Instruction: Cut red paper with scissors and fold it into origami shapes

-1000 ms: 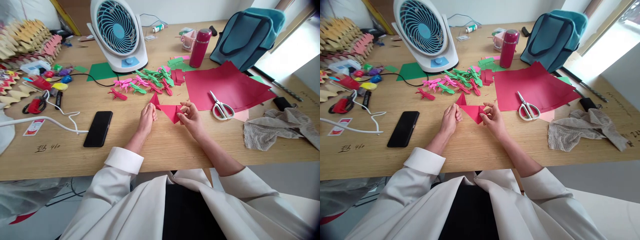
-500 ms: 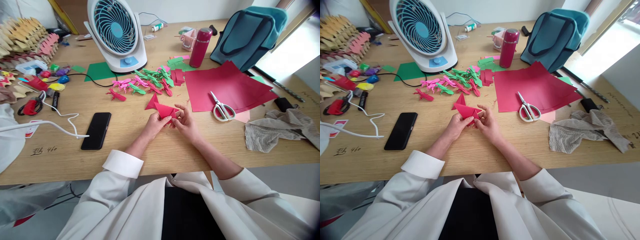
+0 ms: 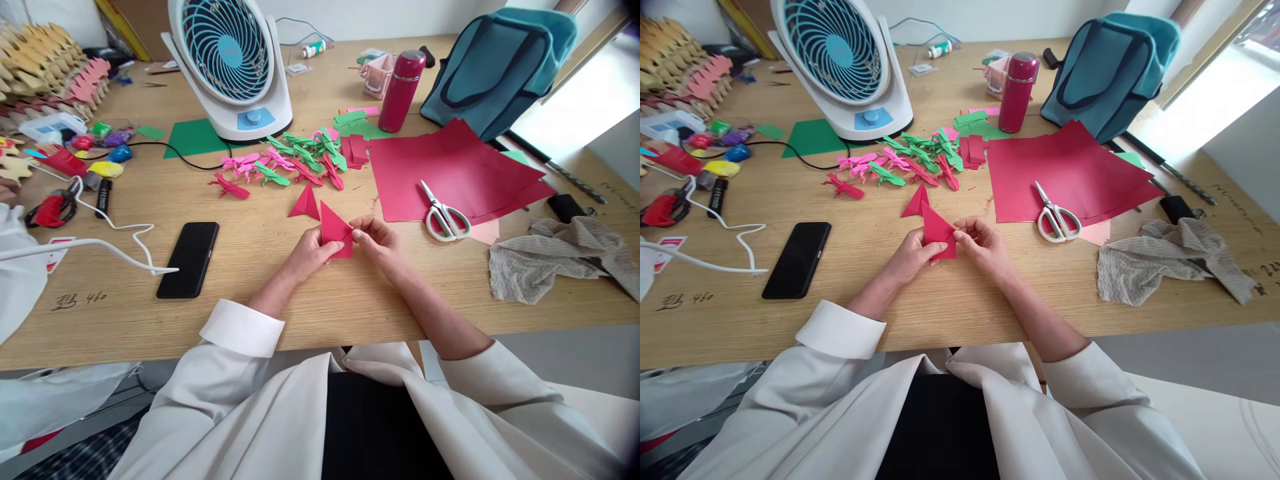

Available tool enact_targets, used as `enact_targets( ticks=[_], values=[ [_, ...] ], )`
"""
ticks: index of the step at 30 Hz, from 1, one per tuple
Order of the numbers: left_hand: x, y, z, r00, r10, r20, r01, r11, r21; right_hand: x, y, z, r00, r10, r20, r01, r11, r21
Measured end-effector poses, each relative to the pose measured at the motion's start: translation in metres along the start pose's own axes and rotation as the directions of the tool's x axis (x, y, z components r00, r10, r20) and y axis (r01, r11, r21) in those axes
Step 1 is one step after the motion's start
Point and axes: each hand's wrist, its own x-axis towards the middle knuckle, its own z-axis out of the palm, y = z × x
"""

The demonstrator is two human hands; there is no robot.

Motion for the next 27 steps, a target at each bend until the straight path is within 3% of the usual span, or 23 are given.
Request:
enact_targets(
  ticks=[7, 16, 20, 23, 27],
  values=[
    [0.001, 0.002, 0.001, 0.983, 0.179, -0.038, -0.171, 0.971, 0.165, 0.002, 0.01, 0.0, 0.998, 0.018, 0.052, -0.022, 0.998, 0.059],
    [0.002, -0.003, 0.001, 0.976, 0.185, -0.118, -0.155, 0.961, 0.23, 0.004, 0.005, -0.001, 0.996, 0.018, 0.086, -0.014, 0.998, -0.053],
    [0.003, 0.001, -0.011, 0.957, 0.235, -0.169, -0.186, 0.947, 0.263, 0.003, 0.005, -0.007, 0.997, -0.042, 0.065, 0.057, 0.971, -0.234],
    [0.002, 0.004, -0.016, 0.953, 0.268, -0.141, -0.2, 0.906, 0.374, 0.002, 0.003, -0.01, 0.997, -0.06, 0.056, 0.077, 0.926, -0.369],
    [-0.001, 0.002, -0.008, 0.951, 0.309, 0.005, -0.255, 0.777, 0.576, 0.0, 0.005, -0.008, 0.995, -0.023, 0.099, 0.058, 0.928, -0.368]
  ],
)
